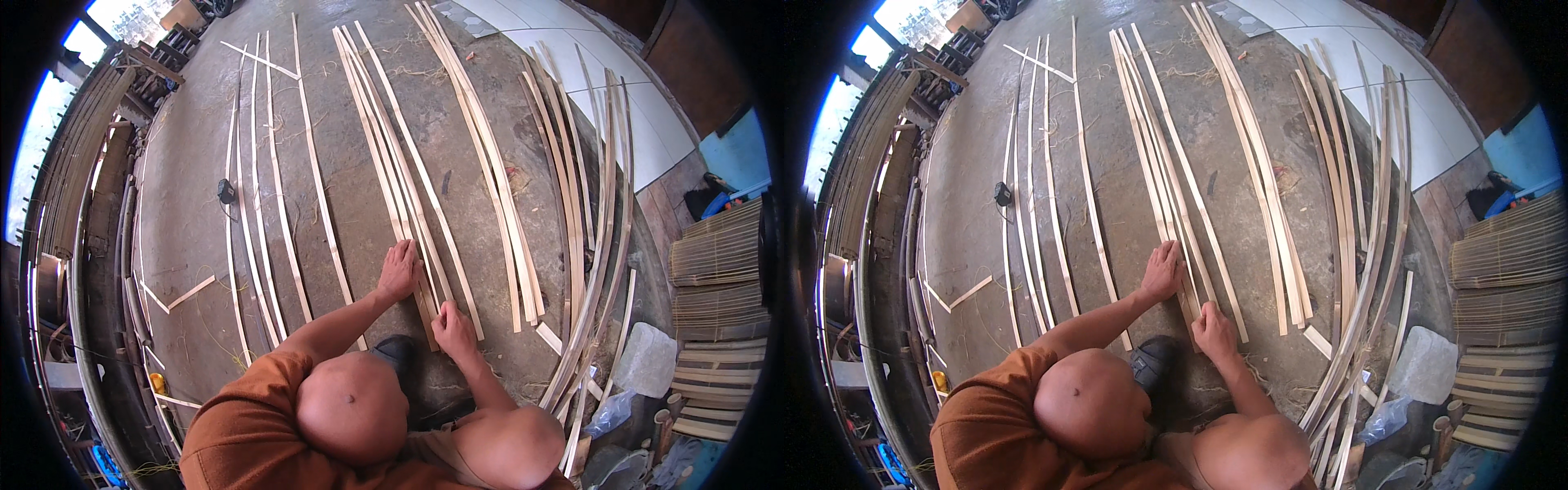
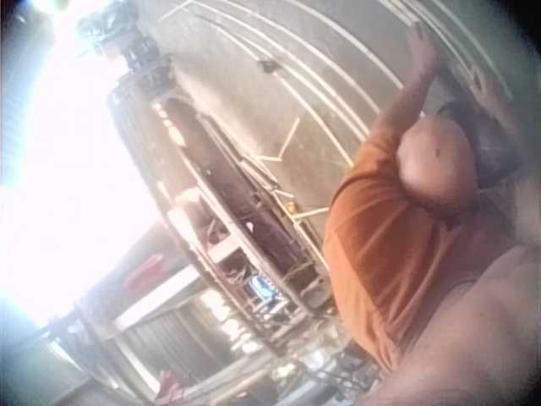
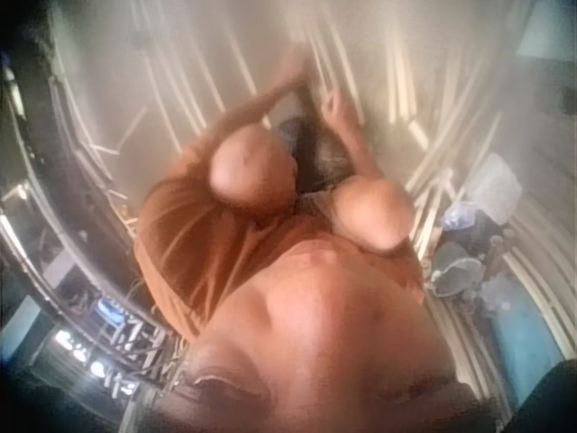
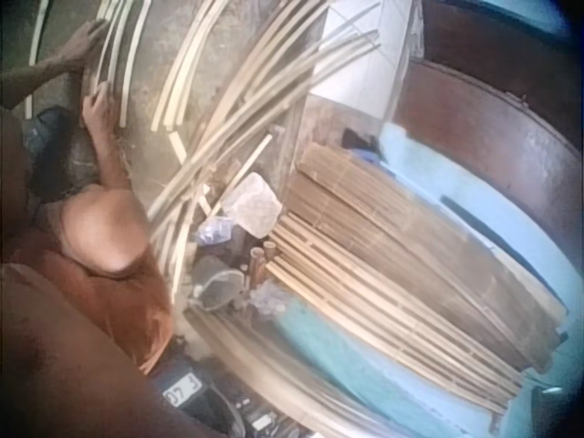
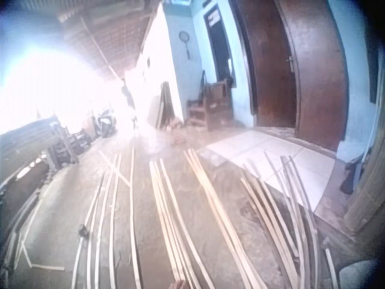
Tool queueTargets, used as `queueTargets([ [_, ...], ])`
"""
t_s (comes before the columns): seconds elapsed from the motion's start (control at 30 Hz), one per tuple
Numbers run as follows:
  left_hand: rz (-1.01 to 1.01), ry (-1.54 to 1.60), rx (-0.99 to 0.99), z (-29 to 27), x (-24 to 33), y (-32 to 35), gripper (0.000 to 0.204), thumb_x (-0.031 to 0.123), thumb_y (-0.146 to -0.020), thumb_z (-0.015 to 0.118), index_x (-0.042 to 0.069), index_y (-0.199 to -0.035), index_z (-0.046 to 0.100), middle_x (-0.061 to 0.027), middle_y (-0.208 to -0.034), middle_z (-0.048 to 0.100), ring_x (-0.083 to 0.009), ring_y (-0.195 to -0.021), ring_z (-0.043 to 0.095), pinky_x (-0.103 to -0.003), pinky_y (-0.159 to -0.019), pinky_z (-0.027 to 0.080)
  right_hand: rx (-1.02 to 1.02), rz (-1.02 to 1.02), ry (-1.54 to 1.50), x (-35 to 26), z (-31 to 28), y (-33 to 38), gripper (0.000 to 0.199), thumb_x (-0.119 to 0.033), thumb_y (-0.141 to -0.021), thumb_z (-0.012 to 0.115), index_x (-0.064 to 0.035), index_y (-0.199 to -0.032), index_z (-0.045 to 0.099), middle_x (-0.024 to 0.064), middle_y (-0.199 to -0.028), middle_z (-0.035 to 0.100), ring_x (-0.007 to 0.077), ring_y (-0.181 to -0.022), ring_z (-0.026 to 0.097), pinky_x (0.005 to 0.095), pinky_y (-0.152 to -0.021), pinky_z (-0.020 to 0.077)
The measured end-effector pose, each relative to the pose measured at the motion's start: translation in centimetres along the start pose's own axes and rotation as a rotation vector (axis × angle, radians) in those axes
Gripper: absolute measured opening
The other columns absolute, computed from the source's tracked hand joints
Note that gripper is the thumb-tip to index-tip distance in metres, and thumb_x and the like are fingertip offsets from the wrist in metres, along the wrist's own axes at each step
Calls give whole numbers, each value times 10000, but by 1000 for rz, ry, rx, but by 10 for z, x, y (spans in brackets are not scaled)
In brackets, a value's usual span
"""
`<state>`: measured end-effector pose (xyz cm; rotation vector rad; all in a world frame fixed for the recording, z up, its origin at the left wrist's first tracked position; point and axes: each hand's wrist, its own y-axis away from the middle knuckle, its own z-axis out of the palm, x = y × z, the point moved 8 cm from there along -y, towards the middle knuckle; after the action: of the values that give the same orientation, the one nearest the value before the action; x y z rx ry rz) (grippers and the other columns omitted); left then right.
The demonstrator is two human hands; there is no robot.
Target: The person sits on the floor and arranges long thin bamboo strips into parallel rows, then stands and places a bundle of strips onto a rack. The person handles the strips by hand without using tools.
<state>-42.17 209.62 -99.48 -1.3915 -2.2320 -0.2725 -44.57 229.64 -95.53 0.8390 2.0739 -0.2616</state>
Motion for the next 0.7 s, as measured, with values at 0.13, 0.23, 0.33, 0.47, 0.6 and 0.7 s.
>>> queueTargets([
  [0.13, 37, -48, -6, -1, 3, 0, 595, 238, -975, 562, -34, -1475, 389, -238, -1474, 419, -425, -1412, 376, -572, -1182, 295, 93, -62, 8, -1, -4, 8, 179, -203, -985, 589, -58, -1036, 496, 217, -915, 649, 453, -843, 655, 554, -692, 514],
  [0.23, 10, -60, -54, 0, -1, 2, 593, 228, -963, 573, -33, -1467, 402, -243, -1513, 389, -433, -1423, 365, -576, -1181, 297, 76, -47, -27, 5, -1, 8, 178, -225, -1024, 538, -74, -1115, 511, 221, -1006, 674, 469, -866, 666, 562, -699, 525],
  [0.33, 19, 22, -34, -6, 2, 4, 588, 196, -943, 594, -28, -1459, 423, -246, -1547, 362, -446, -1437, 346, -584, -1177, 300, 88, -25, -26, 1, -2, 7, 258, -225, -1035, 514, -92, -1255, 530, 233, -1075, 693, 469, -895, 678, 550, -724, 538],
  [0.47, 14, 108, 27, -16, -1, 4, 571, 151, -948, 596, -29, -1462, 424, -268, -1530, 386, -455, -1412, 383, -553, -1173, 324, 106, -71, -49, -19, -8, 8, 373, -217, -1032, 513, -125, -1394, 519, 232, -982, 710, 450, -865, 689, 543, -746, 534],
  [0.6, -48, 147, 302, -31, -27, 7, 496, 139, -994, 551, -42, -1445, 450, -288, -1448, 475, -459, -1335, 466, -506, -1137, 379, 82, -17, -31, -20, 14, 5, 386, -225, -1029, 516, -142, -1405, 543, 191, -835, 721, 432, -804, 693, 548, -754, 531],
  [0.7, -215, 196, 418, -39, -59, 6, 449, 154, -1023, 519, -44, -1424, 482, -280, -1368, 542, -450, -1264, 520, -487, -1089, 419, -55, 89, -41, -16, 44, -3, 376, -220, -1025, 522, -123, -1386, 564, 183, -814, 717, 435, -795, 688, 545, -760, 530],
])
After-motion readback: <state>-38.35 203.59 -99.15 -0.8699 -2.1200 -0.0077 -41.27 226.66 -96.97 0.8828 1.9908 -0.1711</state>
